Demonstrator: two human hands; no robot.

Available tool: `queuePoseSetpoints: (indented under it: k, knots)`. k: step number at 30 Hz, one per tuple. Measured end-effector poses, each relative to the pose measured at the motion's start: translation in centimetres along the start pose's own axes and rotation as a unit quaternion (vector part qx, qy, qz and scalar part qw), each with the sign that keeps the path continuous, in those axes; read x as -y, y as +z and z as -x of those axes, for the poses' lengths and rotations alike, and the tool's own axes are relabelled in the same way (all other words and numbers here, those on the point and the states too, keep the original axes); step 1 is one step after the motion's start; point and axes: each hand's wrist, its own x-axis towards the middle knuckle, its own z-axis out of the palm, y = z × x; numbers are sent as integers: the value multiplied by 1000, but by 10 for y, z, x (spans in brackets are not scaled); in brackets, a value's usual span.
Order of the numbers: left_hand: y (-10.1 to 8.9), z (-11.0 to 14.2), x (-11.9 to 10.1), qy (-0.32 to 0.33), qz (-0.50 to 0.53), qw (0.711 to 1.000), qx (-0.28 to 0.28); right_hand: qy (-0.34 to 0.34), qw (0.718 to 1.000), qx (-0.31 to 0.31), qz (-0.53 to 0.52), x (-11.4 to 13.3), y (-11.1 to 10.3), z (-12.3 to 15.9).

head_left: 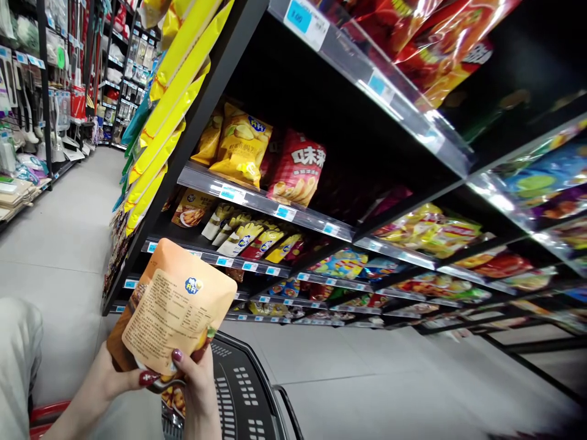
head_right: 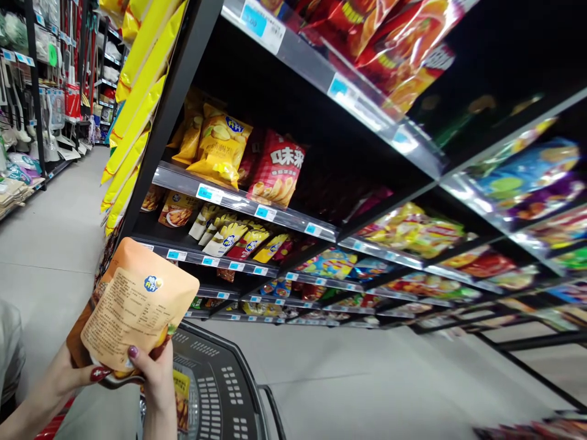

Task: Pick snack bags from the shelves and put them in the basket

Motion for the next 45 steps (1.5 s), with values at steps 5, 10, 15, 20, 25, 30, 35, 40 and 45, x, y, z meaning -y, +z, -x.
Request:
queuePoseSetpoints:
  k: [5,10,15,20,25,30,35,40,45]
  knots:
    - [-3,1,-6,-13,-48,998,-24,3,1000,-9,12,3,3,0]
    - [-5,-1,-5,-7,-50,998,-37,19,999,12,32,19,15,5]
    - [-7,-1,-3,-12,-43,999,-31,14,999,14,37,24,19,7]
    - [-6,-1,-3,-9,-30,999,-31,7,999,31,37,23,17,4]
    - [-11,0,8,-8,-48,997,-66,8,999,13,48,21,16,5]
    - [-28,1,15,242,-314,916,-69,-28,995,-73,58,17,21,5]
    - [-51,-5,7,499,-702,508,8,-18,996,-77,34,19,29,4]
    - [-46,-6,11,559,-721,408,-11,22,994,-98,42,21,45,14]
    - [-42,-6,12,591,-696,408,-13,68,994,-76,49,22,54,24]
